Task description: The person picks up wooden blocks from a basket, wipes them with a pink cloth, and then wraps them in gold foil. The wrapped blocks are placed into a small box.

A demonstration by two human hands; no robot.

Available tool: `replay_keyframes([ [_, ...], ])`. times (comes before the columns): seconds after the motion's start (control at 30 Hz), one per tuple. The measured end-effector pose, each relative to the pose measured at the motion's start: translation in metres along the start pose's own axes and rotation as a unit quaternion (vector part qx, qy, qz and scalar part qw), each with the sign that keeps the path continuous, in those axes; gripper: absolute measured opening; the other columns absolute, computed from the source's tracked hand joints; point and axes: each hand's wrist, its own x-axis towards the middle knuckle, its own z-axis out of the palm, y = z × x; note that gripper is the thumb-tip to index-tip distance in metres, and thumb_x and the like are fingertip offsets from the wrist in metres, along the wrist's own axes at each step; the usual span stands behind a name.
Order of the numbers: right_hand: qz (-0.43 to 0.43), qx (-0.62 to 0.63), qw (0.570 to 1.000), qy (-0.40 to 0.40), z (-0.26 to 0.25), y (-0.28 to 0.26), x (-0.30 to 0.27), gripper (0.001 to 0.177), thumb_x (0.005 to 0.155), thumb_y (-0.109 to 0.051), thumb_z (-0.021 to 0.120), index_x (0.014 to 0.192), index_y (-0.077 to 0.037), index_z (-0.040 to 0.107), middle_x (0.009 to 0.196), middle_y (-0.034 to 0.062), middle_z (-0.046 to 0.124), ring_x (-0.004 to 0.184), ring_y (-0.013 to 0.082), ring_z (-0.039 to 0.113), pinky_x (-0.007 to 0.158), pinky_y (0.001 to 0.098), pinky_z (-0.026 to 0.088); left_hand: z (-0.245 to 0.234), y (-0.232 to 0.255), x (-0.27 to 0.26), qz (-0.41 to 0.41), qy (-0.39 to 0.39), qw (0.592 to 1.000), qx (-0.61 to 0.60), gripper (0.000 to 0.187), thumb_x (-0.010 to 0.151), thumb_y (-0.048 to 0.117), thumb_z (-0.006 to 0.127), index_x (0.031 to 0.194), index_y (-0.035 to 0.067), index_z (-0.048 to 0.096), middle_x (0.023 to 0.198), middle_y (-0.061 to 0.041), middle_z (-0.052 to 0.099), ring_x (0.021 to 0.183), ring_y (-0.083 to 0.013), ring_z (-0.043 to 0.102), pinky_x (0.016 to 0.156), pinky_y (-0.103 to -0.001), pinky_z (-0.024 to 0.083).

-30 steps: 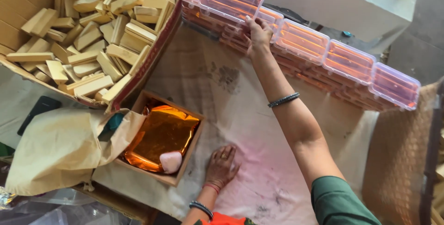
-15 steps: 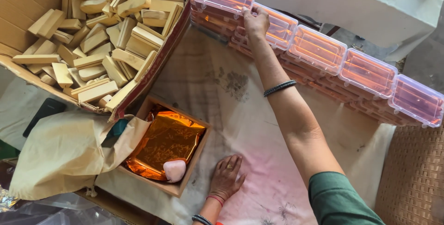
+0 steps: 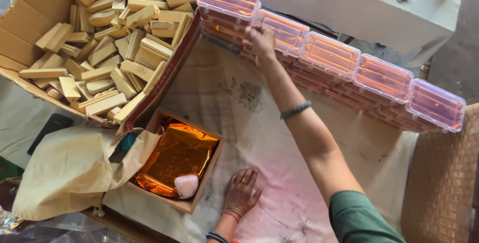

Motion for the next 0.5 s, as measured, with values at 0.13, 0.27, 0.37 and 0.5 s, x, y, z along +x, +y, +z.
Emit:
replay_keyframes([
  [0.13,-0.103,-0.066,0.992,-0.018,-0.042,0.026,-0.078,0.019,0.090,-0.012,0.072,0.106,-0.001,0.069,0.092,0.0039,0.070,0.070,0.0104,0.067,0.059,0.0272,0.058,0.002,0.000,-0.002,0.006,-0.001,1.000,-0.003,0.062,0.089,0.040,0.068,0.138,0.005,0.056,0.140,-0.010,0.052,0.131,-0.0283,0.046,0.109,-0.046,0.036],
  [0.27,-0.013,-0.141,0.990,-0.020,-0.111,0.051,-0.164,0.022,0.092,-0.016,0.071,0.110,-0.003,0.071,0.091,0.0013,0.071,0.079,0.0078,0.066,0.063,0.0267,0.058,-0.007,0.003,0.001,-0.002,-0.003,1.000,-0.020,0.061,0.088,0.039,0.067,0.137,0.005,0.056,0.139,-0.009,0.053,0.130,-0.0276,0.048,0.109,-0.046,0.036],
  [0.37,0.014,-0.205,0.979,-0.008,-0.155,0.053,-0.202,0.021,0.091,-0.017,0.072,0.107,-0.002,0.074,0.089,0.0007,0.072,0.081,0.0076,0.068,0.064,0.0265,0.060,-0.012,0.006,0.003,0.009,0.005,1.000,-0.017,0.060,0.088,0.039,0.067,0.136,0.004,0.056,0.138,-0.010,0.053,0.130,-0.0279,0.048,0.110,-0.046,0.037],
  [0.5,-0.043,-0.288,0.957,0.022,-0.181,0.047,-0.211,0.020,0.093,-0.016,0.075,0.105,-0.001,0.076,0.081,0.0047,0.070,0.070,0.0115,0.063,0.060,0.0277,0.053,-0.015,0.007,0.004,0.007,-0.002,1.000,-0.007,0.061,0.088,0.038,0.068,0.136,0.003,0.055,0.137,-0.011,0.053,0.129,-0.0287,0.048,0.109,-0.046,0.036],
])
